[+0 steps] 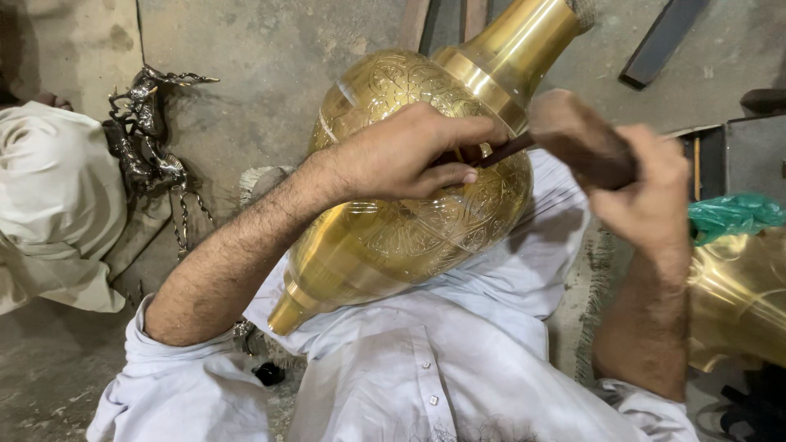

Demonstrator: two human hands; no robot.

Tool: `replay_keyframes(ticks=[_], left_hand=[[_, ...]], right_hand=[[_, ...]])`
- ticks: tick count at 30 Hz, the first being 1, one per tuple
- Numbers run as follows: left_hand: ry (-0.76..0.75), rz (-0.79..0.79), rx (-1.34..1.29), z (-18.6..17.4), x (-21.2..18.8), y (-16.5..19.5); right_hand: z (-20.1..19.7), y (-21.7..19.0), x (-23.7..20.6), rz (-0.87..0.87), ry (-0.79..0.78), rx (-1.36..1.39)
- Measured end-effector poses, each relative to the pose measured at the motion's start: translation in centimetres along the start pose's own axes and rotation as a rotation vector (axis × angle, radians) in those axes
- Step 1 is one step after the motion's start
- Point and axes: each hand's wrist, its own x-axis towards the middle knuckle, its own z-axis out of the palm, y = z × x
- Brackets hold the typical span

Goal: The person sits on the floor with a large brass vase held between their legs and engraves decorative patterns into its surface. They hold a steel punch against the brass with one hand and strike it repeatedly with a wooden mallet held in the other hand, working across the patterned area.

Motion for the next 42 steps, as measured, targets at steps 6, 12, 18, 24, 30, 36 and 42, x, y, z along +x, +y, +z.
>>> replay_keyframes(ticks=[6, 12, 18, 24, 30, 36, 42], left_hand=[[-0.053, -0.009, -0.017, -0.1, 0.8, 0.0], [-0.139, 0.008, -0.004, -0.4, 1.4, 0.1], [-0.245, 0.028, 0.035, -0.4, 2.3, 0.3], [-0.353, 0.053, 0.063, -0.8, 3.0, 0.4], [-0.392, 0.117, 0.136, -0.9, 3.5, 0.6], [-0.429, 0.110, 0.125, -0.7, 3.5, 0.6], [-0.449, 0.044, 0.163, -0.8, 3.1, 0.8]], right_hand=[[1.4, 1.9, -1.6, 0.137, 0.077, 0.340], [3.5, 0.5, -2.8, 0.240, 0.288, 0.718], [4.4, -2.1, -2.6, 0.216, 0.429, 0.974], [6.0, -1.7, -4.7, 0.262, 0.535, 0.806], [7.3, -0.4, -7.7, 0.280, 0.520, 0.502], [6.6, -1.5, -7.8, 0.468, 0.489, 0.268], [5.1, -3.4, -6.2, 0.049, 0.396, -0.403]])
